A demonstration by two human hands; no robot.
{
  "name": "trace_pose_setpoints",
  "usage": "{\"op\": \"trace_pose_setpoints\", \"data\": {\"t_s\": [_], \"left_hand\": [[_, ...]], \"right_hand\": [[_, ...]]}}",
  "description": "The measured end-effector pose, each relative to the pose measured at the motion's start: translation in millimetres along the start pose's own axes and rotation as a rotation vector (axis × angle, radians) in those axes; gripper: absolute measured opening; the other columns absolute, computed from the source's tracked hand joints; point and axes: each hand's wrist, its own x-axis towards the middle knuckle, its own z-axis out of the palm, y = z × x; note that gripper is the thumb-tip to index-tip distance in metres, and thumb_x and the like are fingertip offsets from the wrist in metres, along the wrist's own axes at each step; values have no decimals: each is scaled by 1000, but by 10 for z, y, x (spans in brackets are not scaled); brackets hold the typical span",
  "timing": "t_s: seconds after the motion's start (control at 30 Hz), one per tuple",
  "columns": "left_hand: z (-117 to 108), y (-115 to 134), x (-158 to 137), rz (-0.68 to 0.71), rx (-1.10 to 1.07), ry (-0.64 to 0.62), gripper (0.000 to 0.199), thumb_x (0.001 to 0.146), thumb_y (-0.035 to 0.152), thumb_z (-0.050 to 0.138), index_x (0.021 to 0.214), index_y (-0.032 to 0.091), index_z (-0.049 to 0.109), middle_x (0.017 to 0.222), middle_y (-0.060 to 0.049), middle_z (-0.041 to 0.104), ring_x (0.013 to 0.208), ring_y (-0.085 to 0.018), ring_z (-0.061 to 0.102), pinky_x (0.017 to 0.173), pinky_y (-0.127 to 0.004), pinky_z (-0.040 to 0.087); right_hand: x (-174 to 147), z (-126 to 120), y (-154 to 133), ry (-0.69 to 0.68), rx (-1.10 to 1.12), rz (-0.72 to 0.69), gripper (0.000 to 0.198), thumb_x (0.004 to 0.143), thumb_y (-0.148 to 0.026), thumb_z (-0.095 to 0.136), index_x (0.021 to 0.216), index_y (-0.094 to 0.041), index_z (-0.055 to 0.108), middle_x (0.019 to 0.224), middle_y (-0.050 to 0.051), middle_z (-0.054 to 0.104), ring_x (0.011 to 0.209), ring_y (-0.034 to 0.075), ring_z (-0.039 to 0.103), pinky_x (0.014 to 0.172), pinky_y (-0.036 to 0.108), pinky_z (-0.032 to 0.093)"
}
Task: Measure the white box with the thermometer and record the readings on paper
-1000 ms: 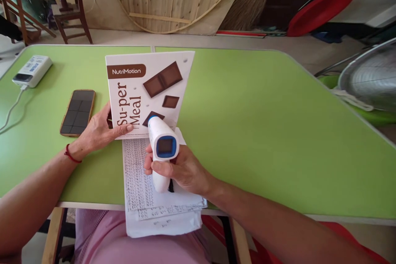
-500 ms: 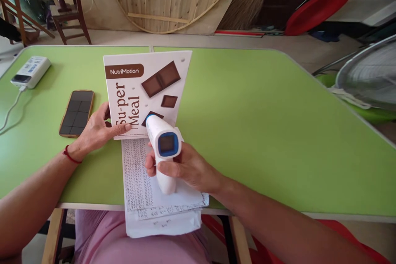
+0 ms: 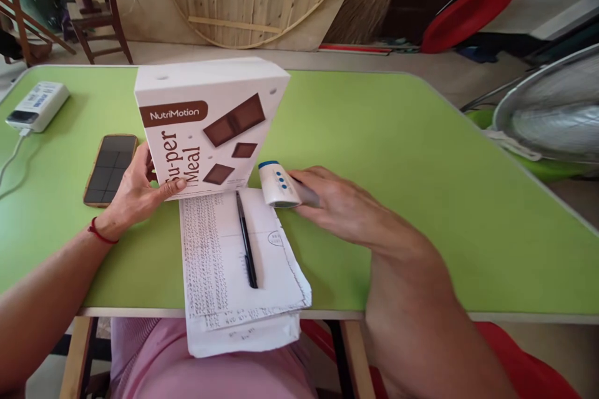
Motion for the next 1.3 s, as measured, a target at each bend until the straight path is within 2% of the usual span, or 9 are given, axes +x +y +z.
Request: {"op": "trace_pose_setpoints", "data": {"t_s": [0.23,0.4,0.57,0.7,0.93,1.03,1.13,1.2,1.3], "left_hand": [[-2,-102,24,66,92,15,74,79,65,77,134,25,49,131,-13,60,119,-34,61,99,-52,56],[13,-136,67,112,92,-39,67,82,66,73,130,24,53,126,-12,63,116,-33,62,99,-50,56],[20,-108,72,123,106,-55,52,85,63,70,119,25,60,131,-8,65,119,-32,62,103,-48,54],[24,-95,44,116,164,-54,51,86,59,71,122,25,59,134,-9,61,128,-34,57,107,-49,51],[121,-96,-27,72,276,-74,112,63,41,93,153,23,29,150,-17,43,149,-42,34,124,-58,32],[137,-113,-36,46,292,-76,123,60,38,95,157,23,21,154,-18,38,152,-44,26,127,-59,25],[137,-113,-38,24,282,-82,127,58,35,95,158,24,18,156,-17,35,153,-45,22,127,-60,25],[135,-104,-37,16,285,-84,127,58,34,95,158,24,19,157,-18,34,154,-46,20,126,-60,26],[135,-92,-36,6,300,-90,126,58,35,95,157,22,19,156,-19,34,154,-46,21,126,-60,27]], "right_hand": [[8,213,43,11,-129,-133,43,78,-7,51,117,-18,66,104,12,71,94,28,69,78,38,57],[-29,172,-180,296,-152,-244,55,81,-7,50,135,-16,58,122,16,66,114,33,62,92,49,56],[2,141,-599,385,-134,-542,30,95,-4,52,110,-19,73,94,9,68,91,24,59,80,40,53],[22,229,-727,355,-294,-606,30,96,-1,50,99,-17,75,88,9,67,86,22,53,82,39,48],[33,286,-697,236,-171,-679,27,97,-4,50,97,-20,71,78,5,66,78,20,54,78,37,45],[5,312,-732,289,96,-586,19,96,-9,51,92,-21,66,76,3,67,69,17,57,65,33,46],[-26,365,-796,370,521,-250,9,89,-19,60,82,-24,57,73,0,67,62,14,60,58,30,49],[-22,402,-842,330,785,-53,5,87,-23,60,83,-24,57,71,0,67,60,14,62,58,30,52],[25,452,-892,217,1037,77,12,88,-31,55,89,-22,63,72,1,69,63,15,66,60,30,57]]}}
